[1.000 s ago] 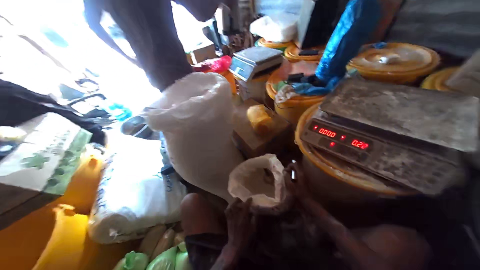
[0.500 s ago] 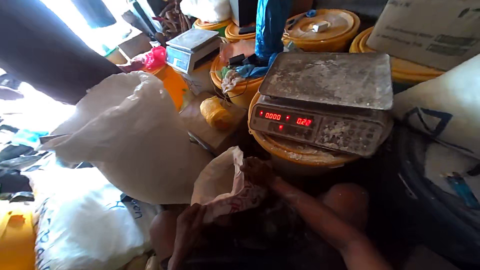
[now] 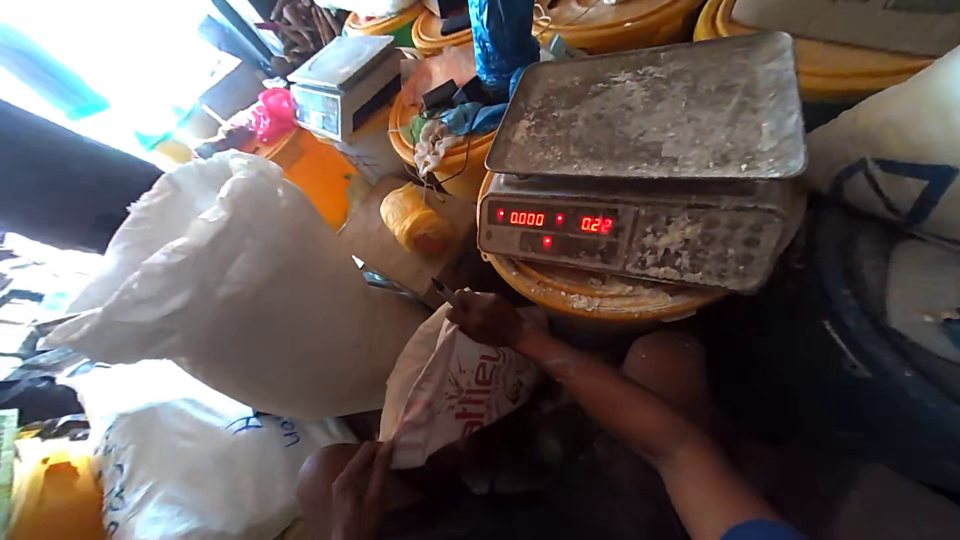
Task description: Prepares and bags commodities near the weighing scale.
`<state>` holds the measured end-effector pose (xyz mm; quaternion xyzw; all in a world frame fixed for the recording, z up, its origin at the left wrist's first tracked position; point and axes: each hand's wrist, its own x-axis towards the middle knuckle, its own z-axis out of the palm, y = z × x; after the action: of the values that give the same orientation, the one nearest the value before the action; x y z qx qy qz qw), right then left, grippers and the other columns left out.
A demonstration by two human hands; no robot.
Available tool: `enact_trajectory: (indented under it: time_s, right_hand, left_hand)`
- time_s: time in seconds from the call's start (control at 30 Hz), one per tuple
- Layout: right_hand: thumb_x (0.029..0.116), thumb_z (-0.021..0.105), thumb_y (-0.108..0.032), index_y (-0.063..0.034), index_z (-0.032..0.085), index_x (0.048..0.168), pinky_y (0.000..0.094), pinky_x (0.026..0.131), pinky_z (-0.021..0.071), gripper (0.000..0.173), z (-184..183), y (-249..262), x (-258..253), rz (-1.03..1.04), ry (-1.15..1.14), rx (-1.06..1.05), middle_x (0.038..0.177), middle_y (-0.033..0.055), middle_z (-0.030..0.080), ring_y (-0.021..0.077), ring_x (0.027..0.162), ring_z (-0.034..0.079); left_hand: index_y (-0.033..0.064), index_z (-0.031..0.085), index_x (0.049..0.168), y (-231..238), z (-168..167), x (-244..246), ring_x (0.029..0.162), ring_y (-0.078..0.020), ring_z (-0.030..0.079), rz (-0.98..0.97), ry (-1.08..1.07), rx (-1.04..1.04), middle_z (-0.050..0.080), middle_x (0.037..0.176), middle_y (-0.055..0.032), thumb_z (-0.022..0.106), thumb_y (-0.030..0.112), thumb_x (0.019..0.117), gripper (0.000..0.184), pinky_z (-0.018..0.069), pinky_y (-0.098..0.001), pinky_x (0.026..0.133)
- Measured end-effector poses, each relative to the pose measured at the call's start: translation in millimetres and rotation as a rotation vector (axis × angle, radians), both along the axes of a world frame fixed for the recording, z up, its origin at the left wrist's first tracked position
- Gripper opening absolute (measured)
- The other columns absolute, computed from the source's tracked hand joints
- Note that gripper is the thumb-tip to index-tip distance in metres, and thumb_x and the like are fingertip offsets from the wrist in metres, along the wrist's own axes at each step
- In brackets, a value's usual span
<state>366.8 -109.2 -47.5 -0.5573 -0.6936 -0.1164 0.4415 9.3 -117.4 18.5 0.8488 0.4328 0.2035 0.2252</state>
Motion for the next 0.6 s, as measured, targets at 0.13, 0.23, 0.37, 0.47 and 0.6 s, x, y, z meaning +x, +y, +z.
enact_trajectory:
  time_s: [0.13,0.23,0.37,0.47,0.6]
  right_hand:
    - [0.0940,0.066,-0.013,-0.0075,0.073,0.105,0.0427,0.062,0.0597,0.014,4.9,-0.1,6.6,0.056,0.051,-0.087,0.105,0.0171,0.068,0.0285,0.079,0.070]
    - [0.0948,0.065,-0.014,-0.0060,0.072,0.106,0.0448,0.063,0.0603,0.015,8.2,-5.6,7.8,0.101,0.068,-0.156,0.108,0.0174,0.069,0.0290,0.078,0.071]
    - [0.0938,0.065,-0.015,-0.0041,0.070,0.095,0.0447,0.056,0.0570,0.012,14.8,-19.0,12.3,0.152,0.059,-0.102,0.087,0.0157,0.068,0.0285,0.068,0.069]
    - [0.0933,0.065,-0.015,-0.0036,0.069,0.091,0.0433,0.055,0.0564,0.012,21.1,-35.8,15.8,0.140,0.049,-0.055,0.082,0.0158,0.068,0.0283,0.065,0.068]
    - [0.0938,0.063,-0.017,-0.0045,0.067,0.092,0.0448,0.053,0.0555,0.013,26.1,-60.3,22.8,0.075,0.014,-0.053,0.080,0.0158,0.067,0.0294,0.063,0.067]
  left_hand:
    - [-0.0071,0.055,0.128,-8.3,-16.0,15.3,0.082,-0.0090,0.061,0.516,-0.348,-0.404,0.065,0.100,-0.0115,0.049,0.025,0.1080,0.038,0.0539,-0.0298,0.075]
    - [0.0114,0.055,0.136,5.0,-28.6,19.4,0.098,-0.0224,0.071,0.460,-0.582,-1.053,0.071,0.114,-0.0110,0.036,0.050,0.1069,0.052,0.0608,-0.0462,0.081]
    - [0.0080,0.061,0.123,24.8,-8.6,36.6,0.086,-0.0137,0.071,0.368,-0.596,-1.035,0.072,0.099,-0.0063,0.045,0.030,0.1066,0.032,0.0616,-0.0337,0.074]
    - [0.0051,0.059,0.112,57.4,-1.2,58.9,0.076,-0.0088,0.069,0.400,-0.531,-0.894,0.069,0.087,-0.0020,0.043,0.015,0.1065,0.020,0.0600,-0.0282,0.067]
    - [-0.0024,0.059,0.119,89.1,10.6,102.5,0.079,-0.0062,0.062,0.382,-0.339,-0.670,0.064,0.095,-0.0043,0.048,0.013,0.1062,0.023,0.0549,-0.0263,0.072]
